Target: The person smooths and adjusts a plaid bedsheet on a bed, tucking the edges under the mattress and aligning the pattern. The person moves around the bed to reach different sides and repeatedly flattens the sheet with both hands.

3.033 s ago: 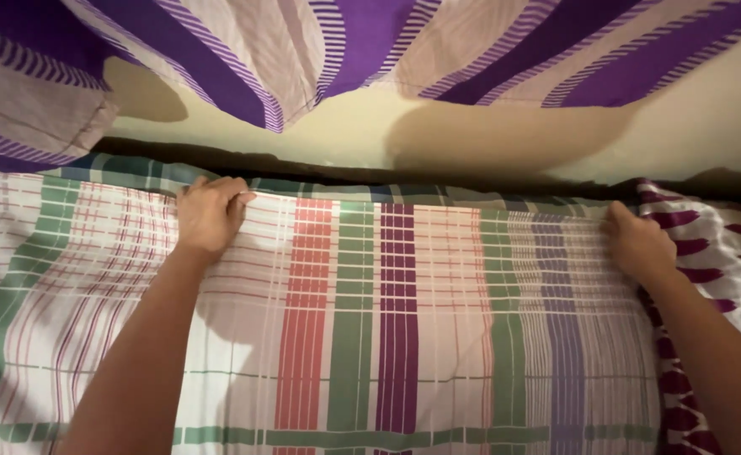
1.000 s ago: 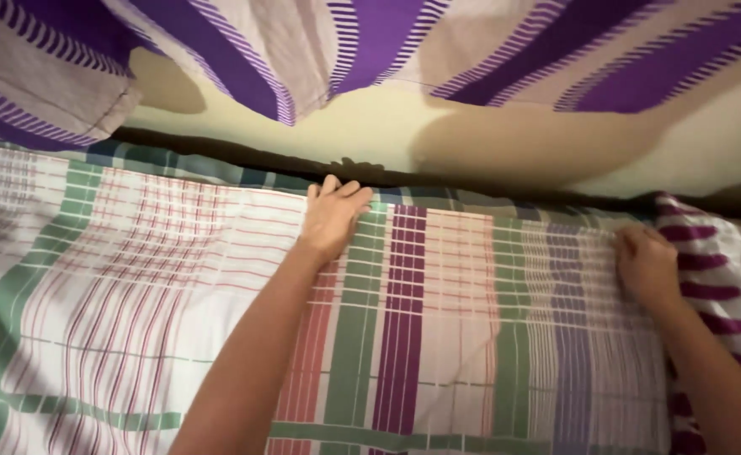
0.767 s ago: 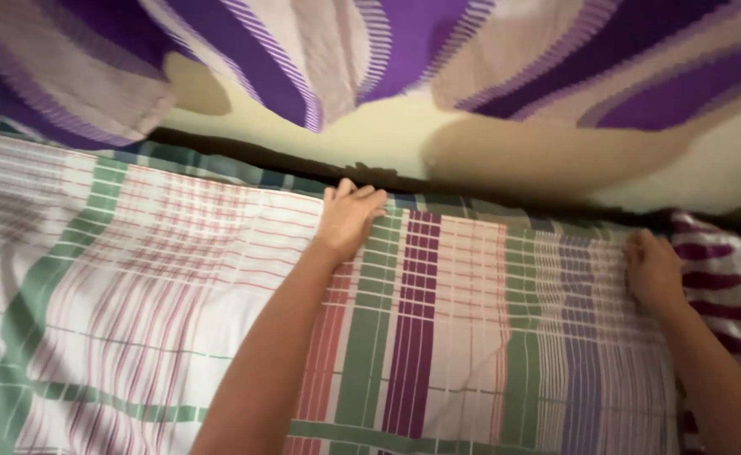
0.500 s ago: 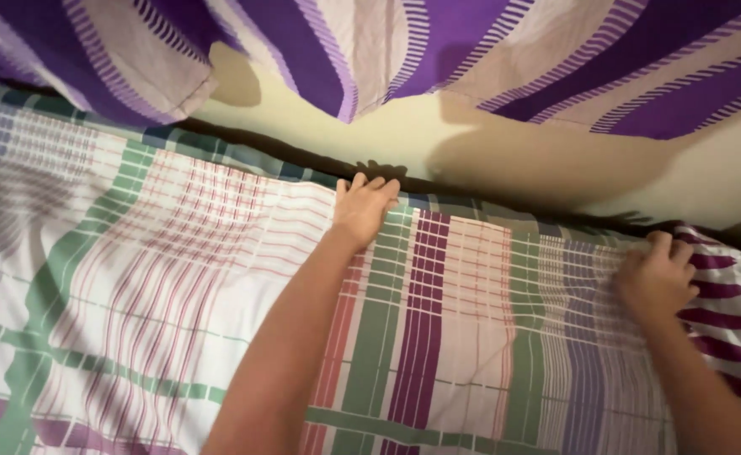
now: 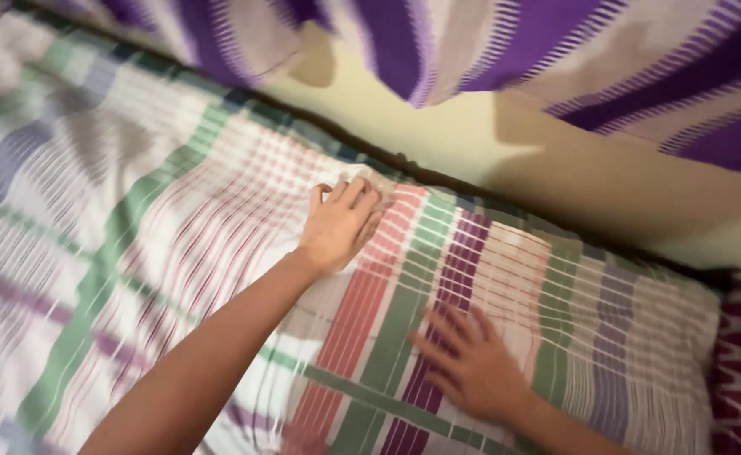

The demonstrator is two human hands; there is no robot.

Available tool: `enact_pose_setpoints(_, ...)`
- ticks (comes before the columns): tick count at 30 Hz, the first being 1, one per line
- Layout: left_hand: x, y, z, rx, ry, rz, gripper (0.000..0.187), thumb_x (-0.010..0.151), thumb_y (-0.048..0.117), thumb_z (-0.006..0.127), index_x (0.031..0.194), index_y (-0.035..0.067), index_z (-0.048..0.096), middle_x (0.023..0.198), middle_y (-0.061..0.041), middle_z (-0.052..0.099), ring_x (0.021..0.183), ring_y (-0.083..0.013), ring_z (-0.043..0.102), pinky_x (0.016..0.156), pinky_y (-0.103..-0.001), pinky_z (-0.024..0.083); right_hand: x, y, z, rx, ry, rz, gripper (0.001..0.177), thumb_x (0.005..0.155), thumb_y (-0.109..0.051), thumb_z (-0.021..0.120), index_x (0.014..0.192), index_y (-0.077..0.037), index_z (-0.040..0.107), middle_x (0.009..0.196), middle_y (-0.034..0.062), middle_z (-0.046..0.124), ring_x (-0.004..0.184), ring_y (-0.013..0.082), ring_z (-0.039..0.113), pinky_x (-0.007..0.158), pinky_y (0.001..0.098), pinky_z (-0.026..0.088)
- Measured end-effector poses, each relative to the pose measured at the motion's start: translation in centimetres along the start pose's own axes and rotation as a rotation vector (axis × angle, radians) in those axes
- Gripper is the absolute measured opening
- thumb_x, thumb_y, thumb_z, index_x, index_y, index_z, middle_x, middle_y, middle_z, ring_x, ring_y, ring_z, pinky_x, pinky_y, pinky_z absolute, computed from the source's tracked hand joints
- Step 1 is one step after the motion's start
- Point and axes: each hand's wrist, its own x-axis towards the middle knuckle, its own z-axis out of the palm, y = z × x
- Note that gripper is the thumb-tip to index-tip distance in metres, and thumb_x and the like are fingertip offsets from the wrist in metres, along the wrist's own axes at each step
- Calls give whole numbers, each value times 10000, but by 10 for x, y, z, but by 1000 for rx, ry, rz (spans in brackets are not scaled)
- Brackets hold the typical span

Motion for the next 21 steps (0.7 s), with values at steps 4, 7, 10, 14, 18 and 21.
enact_pose_setpoints(4, -45, 9, -28, 92, 54, -131, 230, 1050, 354, 487, 1104, 152, 584, 1145, -57, 570, 1003, -248, 561, 911, -455, 346, 14, 35, 13, -273, -20, -19, 702, 1025, -668, 179, 1629, -329, 68, 1729, 55, 6, 1555, 204, 24, 1303, 459, -49)
enact_pose_setpoints(7, -88, 21, -34, 230, 58, -169, 273, 1015, 419, 559, 1198, 225, 615, 1208, -6, 603, 1116, -238, 565, 1002, -469, 401, 15, 71, 31, 499, -542, 155, 584, 1050, -493, 290, 1604, -338, 191, 1708, -5, 71, 1545, 212, 34, 1214, 554, -156)
enact_pose_setpoints(10, -136, 42, -33, 276, -19, -311, 360, 992, 373, 569, 1304, 195, 544, 1381, -63, 504, 1264, -263, 490, 1050, -576, 367, 6, 105, 83, -255, -47, -27, 555, 1031, -551, 264, 1577, -455, 270, 1678, -78, 303, 1516, 203, 295, 1203, 644, 182)
enact_pose_setpoints(14, -190, 100, -40, 184, 136, -635, 433, 1014, 417, 541, 1364, 161, 532, 1400, -114, 503, 1359, -312, 446, 1071, -623, 348, 43, 97, 71, -86, -52, 135, 560, 976, -496, 499, 1510, -329, 463, 1639, 50, 421, 1471, 295, 450, 1116, 704, 364)
enact_pose_setpoints(18, -219, 170, -17, -4, 179, -802, 641, 1005, 561, 541, 1427, 80, 494, 1439, -162, 453, 1406, -354, 392, 1096, -658, 315, 71, 68, 60, 43, -35, 125, 568, 978, -484, 546, 1496, -255, 500, 1562, 77, 487, 1418, 312, 498, 1107, 688, 391)
enact_pose_setpoints(21, -223, 218, -6, -12, 321, -778, 773, 989, 716, 246, 1353, 104, 548, 1421, -110, 534, 1338, -324, 453, 1128, -670, 258, 72, 78, 73, 66, -144, 267, 637, 941, -511, 569, 1473, -167, 509, 1597, 142, 424, 1342, 437, 488, 1030, 701, 400)
